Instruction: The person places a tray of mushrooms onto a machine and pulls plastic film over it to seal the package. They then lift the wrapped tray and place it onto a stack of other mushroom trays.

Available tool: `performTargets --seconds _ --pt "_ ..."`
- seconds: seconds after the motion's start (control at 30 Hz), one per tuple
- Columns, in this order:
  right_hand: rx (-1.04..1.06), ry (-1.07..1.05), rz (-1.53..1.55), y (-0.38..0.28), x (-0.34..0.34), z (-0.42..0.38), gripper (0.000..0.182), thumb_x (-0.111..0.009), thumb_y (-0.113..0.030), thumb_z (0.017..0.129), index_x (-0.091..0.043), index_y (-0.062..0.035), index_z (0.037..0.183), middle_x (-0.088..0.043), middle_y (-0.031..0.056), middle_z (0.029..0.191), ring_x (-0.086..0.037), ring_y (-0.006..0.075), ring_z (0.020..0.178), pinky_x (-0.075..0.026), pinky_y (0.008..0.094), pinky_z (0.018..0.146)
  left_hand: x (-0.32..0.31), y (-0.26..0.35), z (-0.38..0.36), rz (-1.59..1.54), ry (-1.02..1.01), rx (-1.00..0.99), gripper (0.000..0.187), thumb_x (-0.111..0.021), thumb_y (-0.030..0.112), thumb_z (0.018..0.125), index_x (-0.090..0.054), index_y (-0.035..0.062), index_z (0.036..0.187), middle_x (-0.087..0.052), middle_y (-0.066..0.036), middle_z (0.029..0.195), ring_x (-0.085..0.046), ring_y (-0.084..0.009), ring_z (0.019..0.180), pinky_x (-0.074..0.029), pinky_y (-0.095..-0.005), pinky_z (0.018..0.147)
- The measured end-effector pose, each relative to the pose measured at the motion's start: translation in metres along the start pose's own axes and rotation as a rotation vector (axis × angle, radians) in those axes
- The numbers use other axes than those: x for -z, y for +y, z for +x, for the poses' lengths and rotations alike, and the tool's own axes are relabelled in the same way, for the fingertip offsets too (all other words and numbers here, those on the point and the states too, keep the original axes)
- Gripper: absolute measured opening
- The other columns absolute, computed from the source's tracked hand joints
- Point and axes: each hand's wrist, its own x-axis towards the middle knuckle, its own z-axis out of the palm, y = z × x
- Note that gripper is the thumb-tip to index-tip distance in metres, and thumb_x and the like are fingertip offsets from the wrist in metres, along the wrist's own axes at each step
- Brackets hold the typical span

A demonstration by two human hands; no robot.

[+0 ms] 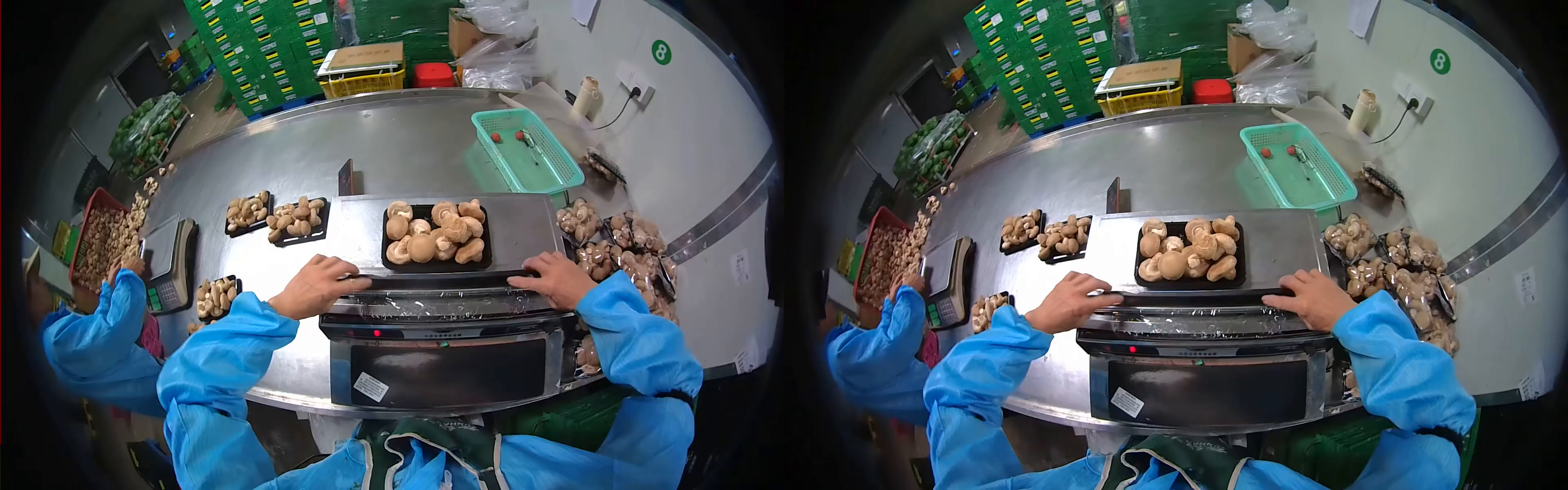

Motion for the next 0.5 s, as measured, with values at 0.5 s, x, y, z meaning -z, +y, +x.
performTargets --seconds 0.5 --pt "-0.566 0.559 2.183 -0.041 -0.048 0.033 0.004 -0.044 -0.005 0.091 -0.047 -0.0033 0.090 -0.055 0.0239 0.111 -0.057 0.0339 0.102 -0.050 0.0413 0.084 -0.019 0.007 0.024 -0.170 -0.121 -0.194 0.018 -0.053 0.004 0.082 -0.054 0.0107 0.098 -0.052 -0.004 0.117 -0.053 -0.0171 0.096 -0.044 -0.0334 0.079"
